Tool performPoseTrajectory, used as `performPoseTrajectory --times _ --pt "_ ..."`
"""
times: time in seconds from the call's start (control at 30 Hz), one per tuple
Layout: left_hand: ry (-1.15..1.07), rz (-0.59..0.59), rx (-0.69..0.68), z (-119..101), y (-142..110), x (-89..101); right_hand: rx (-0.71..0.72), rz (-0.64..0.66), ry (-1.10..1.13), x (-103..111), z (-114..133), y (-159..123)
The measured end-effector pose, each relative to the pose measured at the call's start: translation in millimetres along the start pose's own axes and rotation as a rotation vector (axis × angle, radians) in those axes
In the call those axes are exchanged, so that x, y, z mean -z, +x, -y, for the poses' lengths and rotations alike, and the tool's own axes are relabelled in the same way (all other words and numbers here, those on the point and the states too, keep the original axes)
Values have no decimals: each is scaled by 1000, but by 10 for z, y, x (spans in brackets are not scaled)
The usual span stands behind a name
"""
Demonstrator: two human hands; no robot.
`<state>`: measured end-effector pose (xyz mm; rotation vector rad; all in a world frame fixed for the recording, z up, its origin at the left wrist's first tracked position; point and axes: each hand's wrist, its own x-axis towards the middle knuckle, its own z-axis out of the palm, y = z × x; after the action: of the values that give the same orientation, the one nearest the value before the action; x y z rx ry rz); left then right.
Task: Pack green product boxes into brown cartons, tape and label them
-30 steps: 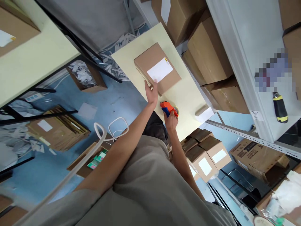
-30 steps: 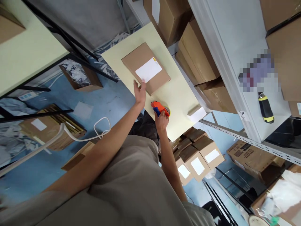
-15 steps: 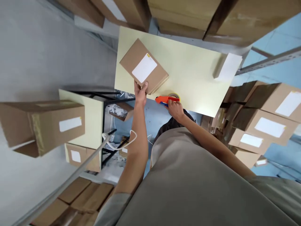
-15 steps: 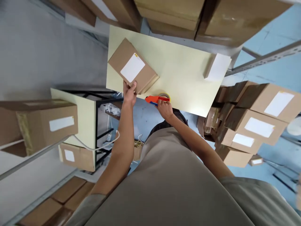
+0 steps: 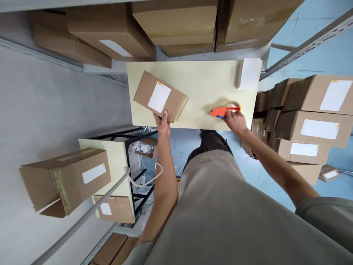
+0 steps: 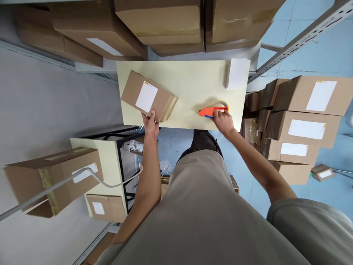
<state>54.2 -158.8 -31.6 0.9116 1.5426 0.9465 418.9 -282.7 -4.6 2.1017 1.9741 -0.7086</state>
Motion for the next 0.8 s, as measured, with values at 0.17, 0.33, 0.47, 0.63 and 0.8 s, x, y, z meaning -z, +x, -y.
performPoseTrajectory --times 0.17,0.33,0.47,0.63,0.8 --pt "-40 -2 40 19 25 28 94 -199 16 157 83 931" --pt "12 35 44 -35 14 58 178 -297 -37 210 373 1622" --pt "8 80 37 -81 6 88 234 -256 -72 245 485 1802" --pt "5 134 73 -180 76 272 358 -139 -80 290 685 1772" --pt "23 220 146 -367 234 632 417 -51 -104 239 929 1471"
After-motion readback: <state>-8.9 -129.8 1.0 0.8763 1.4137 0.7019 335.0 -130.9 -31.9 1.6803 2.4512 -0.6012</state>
